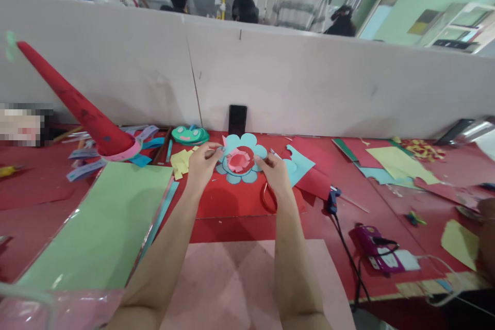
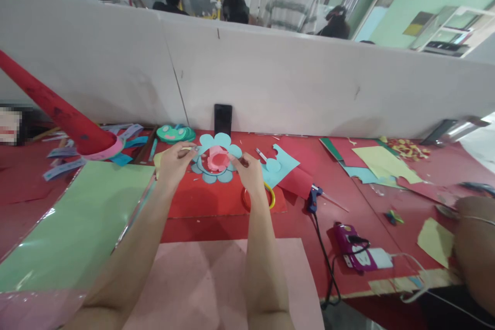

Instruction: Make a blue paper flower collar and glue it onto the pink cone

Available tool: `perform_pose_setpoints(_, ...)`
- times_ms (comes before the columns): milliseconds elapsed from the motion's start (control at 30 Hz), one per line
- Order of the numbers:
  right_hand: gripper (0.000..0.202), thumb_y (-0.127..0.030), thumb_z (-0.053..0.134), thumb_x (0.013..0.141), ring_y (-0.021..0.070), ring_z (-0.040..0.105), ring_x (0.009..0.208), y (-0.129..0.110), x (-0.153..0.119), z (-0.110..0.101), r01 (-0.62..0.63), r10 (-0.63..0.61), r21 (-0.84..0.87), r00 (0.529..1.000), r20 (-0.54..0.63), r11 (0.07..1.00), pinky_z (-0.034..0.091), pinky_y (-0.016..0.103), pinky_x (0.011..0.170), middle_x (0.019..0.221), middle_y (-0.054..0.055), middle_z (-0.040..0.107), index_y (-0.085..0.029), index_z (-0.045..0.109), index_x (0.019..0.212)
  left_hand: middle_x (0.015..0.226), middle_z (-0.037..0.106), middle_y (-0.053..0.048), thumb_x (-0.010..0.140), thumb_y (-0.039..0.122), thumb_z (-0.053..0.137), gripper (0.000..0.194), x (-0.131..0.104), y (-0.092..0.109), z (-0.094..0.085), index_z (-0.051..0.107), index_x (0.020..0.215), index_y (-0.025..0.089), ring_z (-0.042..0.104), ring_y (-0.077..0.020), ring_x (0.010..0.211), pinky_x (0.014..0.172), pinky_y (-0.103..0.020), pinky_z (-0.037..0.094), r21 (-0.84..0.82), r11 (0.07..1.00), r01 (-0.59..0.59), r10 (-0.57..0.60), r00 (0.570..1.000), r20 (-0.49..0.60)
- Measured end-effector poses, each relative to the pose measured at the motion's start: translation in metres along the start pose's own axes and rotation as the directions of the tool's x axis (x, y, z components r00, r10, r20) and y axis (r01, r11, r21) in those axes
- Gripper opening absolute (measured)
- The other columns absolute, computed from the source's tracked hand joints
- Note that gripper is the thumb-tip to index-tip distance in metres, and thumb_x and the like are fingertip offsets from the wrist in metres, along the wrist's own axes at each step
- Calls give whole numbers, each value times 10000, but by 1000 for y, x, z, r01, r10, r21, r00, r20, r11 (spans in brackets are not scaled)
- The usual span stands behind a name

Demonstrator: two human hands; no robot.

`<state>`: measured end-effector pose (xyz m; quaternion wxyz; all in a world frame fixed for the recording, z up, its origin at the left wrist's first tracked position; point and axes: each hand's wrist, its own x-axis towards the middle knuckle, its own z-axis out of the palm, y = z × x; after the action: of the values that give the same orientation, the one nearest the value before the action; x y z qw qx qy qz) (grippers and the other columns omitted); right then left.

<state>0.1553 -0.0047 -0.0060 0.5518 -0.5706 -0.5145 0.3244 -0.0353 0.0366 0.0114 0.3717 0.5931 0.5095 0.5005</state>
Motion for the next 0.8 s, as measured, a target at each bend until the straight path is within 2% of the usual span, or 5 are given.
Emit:
perform_pose_setpoints(233, 404, -494, 624, 733, 89, 334, 550, 1, 0, 1, -18, 18, 21, 1000, 1, 1000, 297, 231, 519, 540, -59, 354, -192, 430, 545, 688, 708, -22, 712, 370, 661, 209, 1, -5, 3, 624, 834, 204, 684, -198, 686, 537, -239, 478, -80, 996, 40, -35, 997, 62)
perform_pose_setpoints(467, 309, -488, 622, 742, 114, 488, 588, 3, 1, -3, -71, 70, 80, 997, 11, 994, 411, 246, 573, 646, -22, 574, -190, 646, 817, 703, 711, -11, 697, 384, 697, 226, 0, -7, 4, 618, 796, 198, 684, -188, 687, 563, -234, 482, -32, 999, 11, -8, 995, 98)
perform_pose_setpoints(567, 263, -446, 638, 739, 104, 486, 594, 7, 2, -2, -35, 37, 43, 999, -38, 998, 410, 237, 580, 663, -15, 599, -188, 658, 784, 698, 712, -14, 716, 419, 681, 261, -1, -7, 6, 616, 837, 197, 673, -183, 623, 534, -243, 481, -33, 999, 21, -18, 995, 102)
perform_pose_setpoints(667, 263, -445, 641, 731, 94, 454, 538, 9, 4, 3, -48, 55, 74, 994, -90, 996, 393, 230, 524, 620, -22, 580, -185, 649, 770, 691, 714, -24, 740, 460, 644, 297, -1, -7, 8, 608, 868, 194, 673, -192, 622, 531, -252, 485, -28, 998, 53, -49, 990, 135)
perform_pose_setpoints(800, 276, -457, 653, 710, 95, 455, 504, 12, 6, 8, -79, 92, 139, 992, -89, 987, 395, 232, 482, 611, -20, 575, -187, 638, 765, 739, 727, -51, 757, 481, 605, 294, 0, -4, 8, 589, 778, 188, 680, -211, 688, 554, -263, 492, -12, 997, 76, -72, 973, 221)
